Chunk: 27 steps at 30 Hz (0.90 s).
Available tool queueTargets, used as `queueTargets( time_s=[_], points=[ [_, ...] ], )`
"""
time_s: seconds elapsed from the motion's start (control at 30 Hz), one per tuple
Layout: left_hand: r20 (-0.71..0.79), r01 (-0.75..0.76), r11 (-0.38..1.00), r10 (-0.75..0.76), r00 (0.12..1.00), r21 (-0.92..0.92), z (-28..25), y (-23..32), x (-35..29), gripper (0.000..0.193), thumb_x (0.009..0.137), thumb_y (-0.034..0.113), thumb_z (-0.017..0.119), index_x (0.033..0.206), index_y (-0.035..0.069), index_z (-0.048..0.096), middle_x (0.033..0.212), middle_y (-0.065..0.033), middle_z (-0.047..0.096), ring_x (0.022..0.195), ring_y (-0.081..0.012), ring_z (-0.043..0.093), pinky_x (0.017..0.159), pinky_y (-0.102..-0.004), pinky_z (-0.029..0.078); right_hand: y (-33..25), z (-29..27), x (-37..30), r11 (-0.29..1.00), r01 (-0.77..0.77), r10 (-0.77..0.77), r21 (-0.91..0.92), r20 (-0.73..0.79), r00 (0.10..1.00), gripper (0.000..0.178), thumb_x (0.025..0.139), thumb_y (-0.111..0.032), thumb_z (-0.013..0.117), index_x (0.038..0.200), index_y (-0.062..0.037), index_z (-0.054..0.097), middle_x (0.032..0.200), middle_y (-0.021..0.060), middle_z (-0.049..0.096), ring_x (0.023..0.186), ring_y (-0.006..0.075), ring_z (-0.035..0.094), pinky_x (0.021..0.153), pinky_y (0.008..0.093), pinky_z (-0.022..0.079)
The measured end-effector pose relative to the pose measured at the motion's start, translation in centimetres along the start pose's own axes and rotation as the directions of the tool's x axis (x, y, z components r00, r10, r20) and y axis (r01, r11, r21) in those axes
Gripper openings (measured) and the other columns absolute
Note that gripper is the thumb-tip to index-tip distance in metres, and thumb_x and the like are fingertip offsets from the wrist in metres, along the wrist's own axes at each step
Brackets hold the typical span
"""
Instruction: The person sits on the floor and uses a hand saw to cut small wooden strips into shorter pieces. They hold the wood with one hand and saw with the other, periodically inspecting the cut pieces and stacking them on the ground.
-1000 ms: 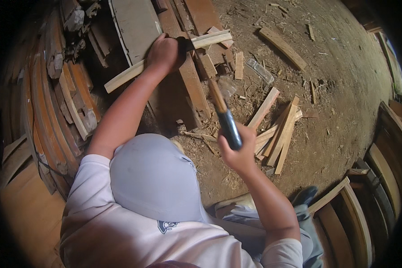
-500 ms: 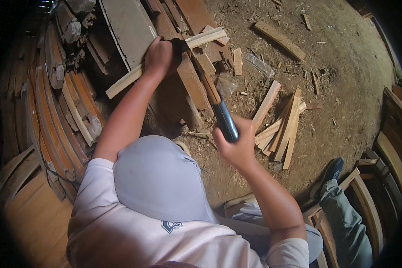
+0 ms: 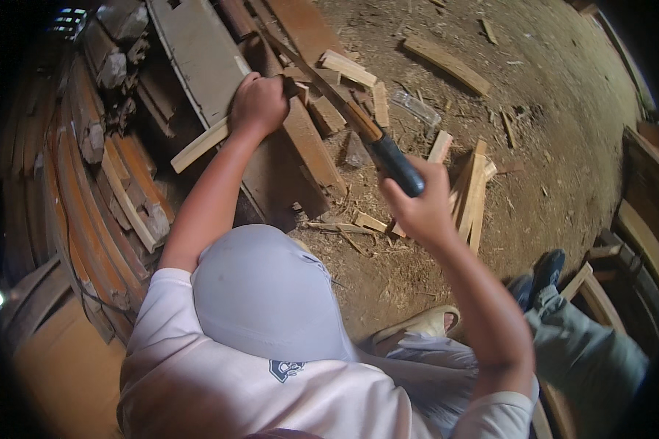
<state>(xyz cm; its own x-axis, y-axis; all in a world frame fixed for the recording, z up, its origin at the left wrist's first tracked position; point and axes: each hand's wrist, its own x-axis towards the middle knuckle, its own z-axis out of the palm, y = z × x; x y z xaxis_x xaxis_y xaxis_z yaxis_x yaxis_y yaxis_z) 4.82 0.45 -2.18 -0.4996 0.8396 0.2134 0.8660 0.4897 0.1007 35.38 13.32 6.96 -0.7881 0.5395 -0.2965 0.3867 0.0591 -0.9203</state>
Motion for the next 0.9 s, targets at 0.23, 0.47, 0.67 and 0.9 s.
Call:
queueTargets(
  time_s=[0.23,0.47,0.67,0.9],
  points=[
    [-0.007,-0.023,0.998,0.024,1.0,0.051,1.1,-1.1,-0.5,0.036,0.101,0.025,0.047,0.081,0.008,0.071,0.075,-0.0221,0.07,0.076,-0.0398,0.068,0.088,-0.0498,0.048,-11.3,-12.6,-7.8,0.977,-0.168,0.174,0.128,-0.037,0.984,0.017,0.09,-0.015,0.069,0.092,0.0012,0.067,0.06,-0.003,0.053,0.047,0.0045,0.046,0.043,0.022,0.031],
    [0.07,0.108,0.971,-0.095,0.993,-0.213,0.4,-1.5,2.5,0.044,0.106,0.037,0.043,0.097,0.002,0.069,0.092,-0.0271,0.068,0.085,-0.0455,0.064,0.085,-0.0481,0.05,-8.8,-17.3,-16.0,0.982,-0.091,0.02,-0.168,-0.384,0.923,0.022,0.085,-0.019,0.069,0.076,0.0003,0.064,0.058,-0.0034,0.053,0.051,0.0061,0.049,0.048,0.0281,0.037],
    [0.44,0.442,0.558,-0.147,0.886,-0.703,-5.5,9.6,12.1,0.048,0.109,0.044,0.042,0.113,0.0,0.061,0.082,-0.0084,0.058,0.066,-0.0193,0.062,0.058,-0.0342,0.057,-6.3,-21.9,-14.7,0.994,-0.017,-0.035,-0.111,-0.451,0.892,0.026,0.084,-0.022,0.067,0.074,0.002,0.063,0.058,-0.0024,0.052,0.049,0.0077,0.048,0.047,0.0293,0.036],
    [0.667,0.575,0.508,-0.002,0.745,-0.641,3.2,33.7,7.0,0.037,0.098,0.029,0.064,0.11,-0.005,0.057,0.083,-0.0148,0.064,0.061,-0.0248,0.068,0.051,-0.0385,0.06,-4.5,-26.2,-16.2,0.999,-0.021,-0.004,-0.044,-0.512,0.859,0.026,0.086,-0.025,0.067,0.075,-0.0017,0.063,0.06,-0.002,0.053,0.052,0.007,0.049,0.05,0.0294,0.038]
  ],
)
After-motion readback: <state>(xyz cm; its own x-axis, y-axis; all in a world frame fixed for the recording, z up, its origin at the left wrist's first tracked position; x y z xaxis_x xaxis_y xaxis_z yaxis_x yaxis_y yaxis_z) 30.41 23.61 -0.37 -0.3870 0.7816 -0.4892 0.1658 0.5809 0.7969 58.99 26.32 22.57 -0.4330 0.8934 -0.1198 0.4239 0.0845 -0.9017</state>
